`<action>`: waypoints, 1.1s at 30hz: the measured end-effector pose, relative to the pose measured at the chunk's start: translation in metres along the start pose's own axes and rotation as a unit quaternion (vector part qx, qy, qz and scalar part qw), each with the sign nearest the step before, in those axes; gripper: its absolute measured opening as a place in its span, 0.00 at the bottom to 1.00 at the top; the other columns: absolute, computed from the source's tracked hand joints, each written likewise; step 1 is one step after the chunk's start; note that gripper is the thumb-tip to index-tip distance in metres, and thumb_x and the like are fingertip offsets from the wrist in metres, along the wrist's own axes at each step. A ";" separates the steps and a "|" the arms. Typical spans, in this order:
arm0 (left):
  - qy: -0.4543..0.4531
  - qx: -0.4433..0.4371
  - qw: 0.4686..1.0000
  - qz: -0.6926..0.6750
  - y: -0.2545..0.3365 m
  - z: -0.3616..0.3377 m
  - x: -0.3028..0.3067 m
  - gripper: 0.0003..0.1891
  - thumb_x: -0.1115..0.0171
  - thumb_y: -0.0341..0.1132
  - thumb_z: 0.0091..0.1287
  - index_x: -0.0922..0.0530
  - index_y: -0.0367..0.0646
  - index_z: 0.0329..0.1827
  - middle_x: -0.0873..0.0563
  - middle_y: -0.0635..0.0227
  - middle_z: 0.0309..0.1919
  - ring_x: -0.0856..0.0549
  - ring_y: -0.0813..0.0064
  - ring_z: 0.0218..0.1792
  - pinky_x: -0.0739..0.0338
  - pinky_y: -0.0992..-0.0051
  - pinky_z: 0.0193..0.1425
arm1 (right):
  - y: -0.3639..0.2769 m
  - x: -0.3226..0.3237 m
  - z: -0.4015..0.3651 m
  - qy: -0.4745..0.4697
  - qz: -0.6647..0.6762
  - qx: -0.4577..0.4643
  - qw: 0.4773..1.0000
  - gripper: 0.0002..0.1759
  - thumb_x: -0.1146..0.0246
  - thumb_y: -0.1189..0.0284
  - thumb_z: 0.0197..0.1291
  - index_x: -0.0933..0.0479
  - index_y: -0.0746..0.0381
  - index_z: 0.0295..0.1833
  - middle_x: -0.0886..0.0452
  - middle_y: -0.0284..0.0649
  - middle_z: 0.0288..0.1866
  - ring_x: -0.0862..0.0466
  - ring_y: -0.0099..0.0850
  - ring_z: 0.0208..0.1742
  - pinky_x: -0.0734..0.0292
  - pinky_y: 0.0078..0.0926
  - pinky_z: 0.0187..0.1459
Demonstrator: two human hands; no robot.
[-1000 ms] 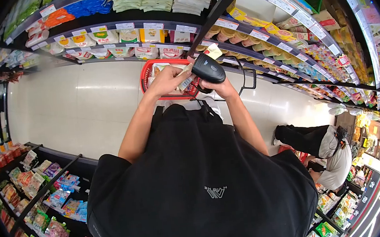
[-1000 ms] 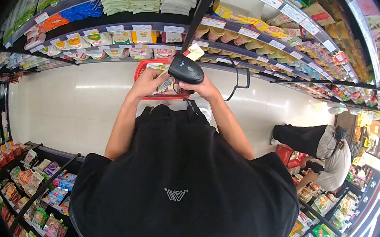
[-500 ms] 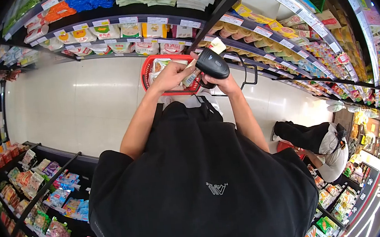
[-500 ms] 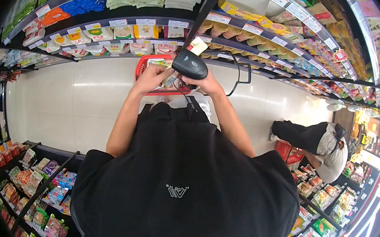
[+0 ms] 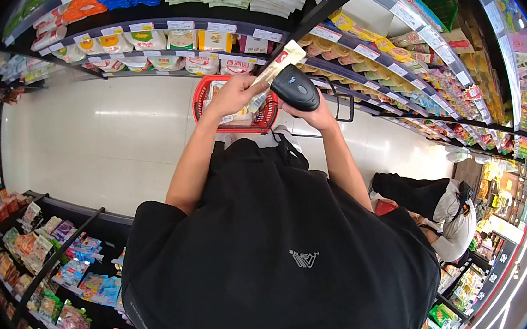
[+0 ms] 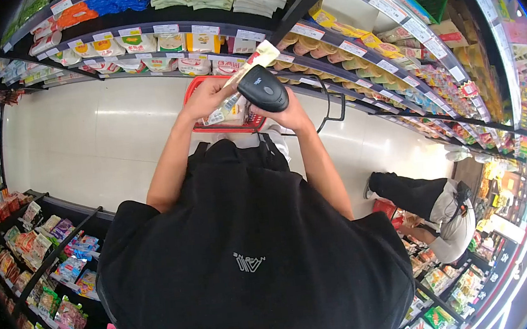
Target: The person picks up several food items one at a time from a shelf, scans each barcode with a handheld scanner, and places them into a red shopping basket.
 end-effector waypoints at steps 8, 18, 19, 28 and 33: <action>0.072 -0.025 0.997 -0.020 0.014 0.003 0.025 0.18 0.42 0.44 0.70 0.18 0.34 0.39 0.22 0.77 0.24 0.29 0.88 0.28 0.33 0.80 0.32 | 0.006 -0.007 -0.004 -0.052 -0.156 -0.042 0.985 0.24 0.25 0.63 0.45 0.21 0.68 0.43 0.16 0.44 0.35 0.18 0.29 0.35 0.24 0.29 0.42; 0.070 -0.043 0.995 0.054 0.024 0.010 0.024 0.16 0.39 0.42 0.68 0.17 0.34 0.37 0.21 0.73 0.20 0.28 0.87 0.25 0.32 0.78 0.29 | 0.011 -0.016 -0.004 -0.062 -0.212 -0.055 0.974 0.20 0.28 0.64 0.44 0.22 0.68 0.38 0.17 0.51 0.33 0.16 0.46 0.38 0.23 0.36 0.42; 0.067 -0.054 0.995 0.056 0.024 0.011 0.022 0.15 0.39 0.41 0.67 0.17 0.34 0.37 0.21 0.72 0.19 0.28 0.87 0.24 0.32 0.78 0.29 | 0.013 -0.015 -0.004 -0.063 -0.210 -0.052 0.974 0.20 0.28 0.65 0.43 0.22 0.68 0.38 0.17 0.52 0.34 0.16 0.46 0.39 0.24 0.37 0.42; 0.066 -0.058 0.992 0.088 0.025 0.007 0.025 0.15 0.38 0.41 0.67 0.17 0.34 0.36 0.21 0.71 0.18 0.27 0.87 0.23 0.31 0.78 0.27 | 0.017 -0.022 0.002 -0.069 -0.229 -0.054 0.969 0.19 0.30 0.67 0.41 0.22 0.68 0.38 0.18 0.53 0.34 0.17 0.50 0.40 0.24 0.40 0.43; 0.080 -0.061 0.992 0.071 0.025 0.003 0.027 0.15 0.38 0.41 0.67 0.18 0.33 0.35 0.21 0.71 0.18 0.27 0.87 0.23 0.32 0.78 0.27 | 0.020 -0.023 0.004 -0.081 -0.245 -0.053 0.965 0.19 0.31 0.68 0.41 0.22 0.68 0.38 0.18 0.54 0.35 0.18 0.50 0.42 0.25 0.40 0.45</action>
Point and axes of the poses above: each hand's wrist, its own z-axis towards the middle knuckle, its own x-axis out of the back of the hand, y = z × x, the point moved 6 cm from there along z, towards the middle knuckle
